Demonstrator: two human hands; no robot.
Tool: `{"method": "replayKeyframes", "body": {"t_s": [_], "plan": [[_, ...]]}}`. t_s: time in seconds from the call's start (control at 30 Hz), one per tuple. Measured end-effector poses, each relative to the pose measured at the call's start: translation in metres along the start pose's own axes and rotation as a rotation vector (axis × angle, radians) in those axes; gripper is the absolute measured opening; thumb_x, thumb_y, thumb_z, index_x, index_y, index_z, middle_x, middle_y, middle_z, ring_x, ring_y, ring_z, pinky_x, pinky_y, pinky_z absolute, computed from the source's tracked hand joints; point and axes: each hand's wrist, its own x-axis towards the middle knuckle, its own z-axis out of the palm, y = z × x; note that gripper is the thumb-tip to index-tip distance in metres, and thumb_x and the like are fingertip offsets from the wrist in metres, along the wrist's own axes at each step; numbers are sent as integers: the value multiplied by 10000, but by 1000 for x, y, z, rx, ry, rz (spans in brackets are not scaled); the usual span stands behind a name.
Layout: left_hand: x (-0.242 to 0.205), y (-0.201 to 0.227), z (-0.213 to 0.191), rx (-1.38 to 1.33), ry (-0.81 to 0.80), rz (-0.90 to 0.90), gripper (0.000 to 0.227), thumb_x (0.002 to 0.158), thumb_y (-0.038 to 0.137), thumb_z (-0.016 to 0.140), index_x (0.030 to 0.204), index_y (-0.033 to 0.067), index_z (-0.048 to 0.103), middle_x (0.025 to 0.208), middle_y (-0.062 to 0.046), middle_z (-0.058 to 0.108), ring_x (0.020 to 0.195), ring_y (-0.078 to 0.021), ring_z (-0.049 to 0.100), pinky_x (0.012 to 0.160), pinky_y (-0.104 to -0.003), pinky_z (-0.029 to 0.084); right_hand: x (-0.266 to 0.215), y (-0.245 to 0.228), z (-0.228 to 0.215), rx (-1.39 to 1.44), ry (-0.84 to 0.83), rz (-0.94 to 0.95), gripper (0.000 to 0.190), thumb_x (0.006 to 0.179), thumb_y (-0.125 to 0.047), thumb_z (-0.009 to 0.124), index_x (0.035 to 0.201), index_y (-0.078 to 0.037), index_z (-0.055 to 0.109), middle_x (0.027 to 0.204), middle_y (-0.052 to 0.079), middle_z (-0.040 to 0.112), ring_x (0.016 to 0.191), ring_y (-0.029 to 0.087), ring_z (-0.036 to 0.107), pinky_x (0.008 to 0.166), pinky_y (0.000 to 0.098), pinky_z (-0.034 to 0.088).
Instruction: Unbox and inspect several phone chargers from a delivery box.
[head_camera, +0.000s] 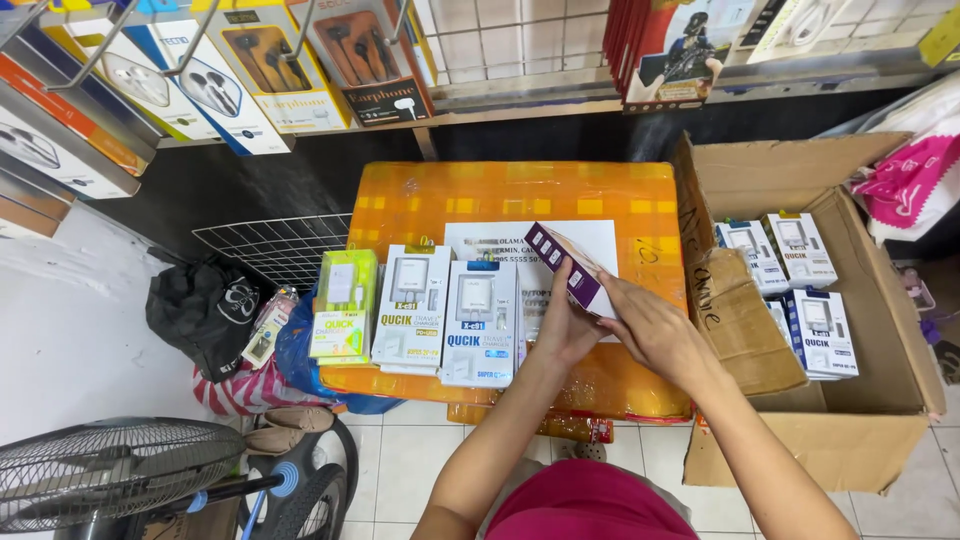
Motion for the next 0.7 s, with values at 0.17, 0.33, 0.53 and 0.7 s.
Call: {"method": "replayKeyframes", "body": {"t_s": [0.17,0.33,0.53,0.7], "plan": [[-5,6,3,-55,4,0,847,911,754,479,1471,119,458,1401,-153,529,1304,-303,507,1068,-591,425,-1,8,16,-45,71,-87,615,882,-139,736,1430,37,519,1244,239,668,1095,376,676,913,449,575],[-8,15,10,-63,14,3,877,910,753,492,1504,111,430,1425,-174,505,1358,-351,459,1108,-652,371,-7,29,25,-19,156,-121,549,883,-68,701,1397,36,537,1242,241,681,1093,370,694,905,429,592],[-8,20,8,-71,10,-42,910,886,747,497,1539,123,381,1461,-200,494,1407,-402,442,1084,-676,407,5,31,-4,205,155,28,309,949,45,577,1237,18,687,1054,157,753,907,275,773,801,347,611],[-14,17,19,8,-216,40,892,957,678,510,1577,56,359,1427,-196,557,1332,-336,545,1077,-556,475,1,25,-1,130,429,230,104,1060,-40,640,1088,1,732,984,102,760,872,222,760,775,350,598]]}}
